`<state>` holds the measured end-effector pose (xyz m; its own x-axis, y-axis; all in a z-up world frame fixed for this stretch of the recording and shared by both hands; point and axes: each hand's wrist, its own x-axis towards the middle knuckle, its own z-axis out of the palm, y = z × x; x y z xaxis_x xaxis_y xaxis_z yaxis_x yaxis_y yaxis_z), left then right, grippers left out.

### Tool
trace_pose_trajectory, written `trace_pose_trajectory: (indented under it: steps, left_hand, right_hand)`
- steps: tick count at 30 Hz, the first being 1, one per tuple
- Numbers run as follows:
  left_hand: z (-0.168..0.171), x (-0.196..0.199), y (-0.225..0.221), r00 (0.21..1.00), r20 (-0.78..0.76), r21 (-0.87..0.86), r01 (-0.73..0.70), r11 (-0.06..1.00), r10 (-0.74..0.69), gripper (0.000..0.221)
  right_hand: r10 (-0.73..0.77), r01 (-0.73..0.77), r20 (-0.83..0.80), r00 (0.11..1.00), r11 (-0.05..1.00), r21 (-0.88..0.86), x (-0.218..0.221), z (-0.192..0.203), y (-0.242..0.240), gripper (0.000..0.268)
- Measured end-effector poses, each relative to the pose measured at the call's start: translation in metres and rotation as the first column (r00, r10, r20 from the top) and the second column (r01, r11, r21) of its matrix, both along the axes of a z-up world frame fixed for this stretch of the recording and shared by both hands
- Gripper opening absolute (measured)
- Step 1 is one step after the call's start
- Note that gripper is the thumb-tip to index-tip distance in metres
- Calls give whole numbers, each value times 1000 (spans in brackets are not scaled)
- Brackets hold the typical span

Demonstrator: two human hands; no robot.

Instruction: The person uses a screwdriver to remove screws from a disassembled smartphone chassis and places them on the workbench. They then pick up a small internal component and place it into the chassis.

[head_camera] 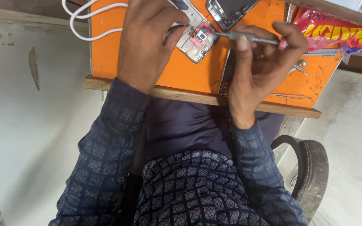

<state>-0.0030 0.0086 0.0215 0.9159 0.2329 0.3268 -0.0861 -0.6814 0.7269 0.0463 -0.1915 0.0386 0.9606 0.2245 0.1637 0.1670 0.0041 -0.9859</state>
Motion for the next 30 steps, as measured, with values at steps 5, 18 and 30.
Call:
trace_pose_trajectory:
  steps: [5, 18, 30]
  left_hand:
    - [-2, 0, 3, 1000, 6, -47, -15, 999, 15, 9]
    - [10, 4, 1, 998, 10, -26, -54, 998, 55, 7]
    - [18, 0, -4, 999, -3, 48, -34, 998, 34, 10]
  right_hand:
    - [-122, 126, 93, 988, 992, -33, 0, 11, -43, 41]
    - [-182, 162, 7, 983, 853, -497, 6, 19, -163, 25]
    - [119, 86, 216, 969, 660, -746, 23, 47, -161, 14]
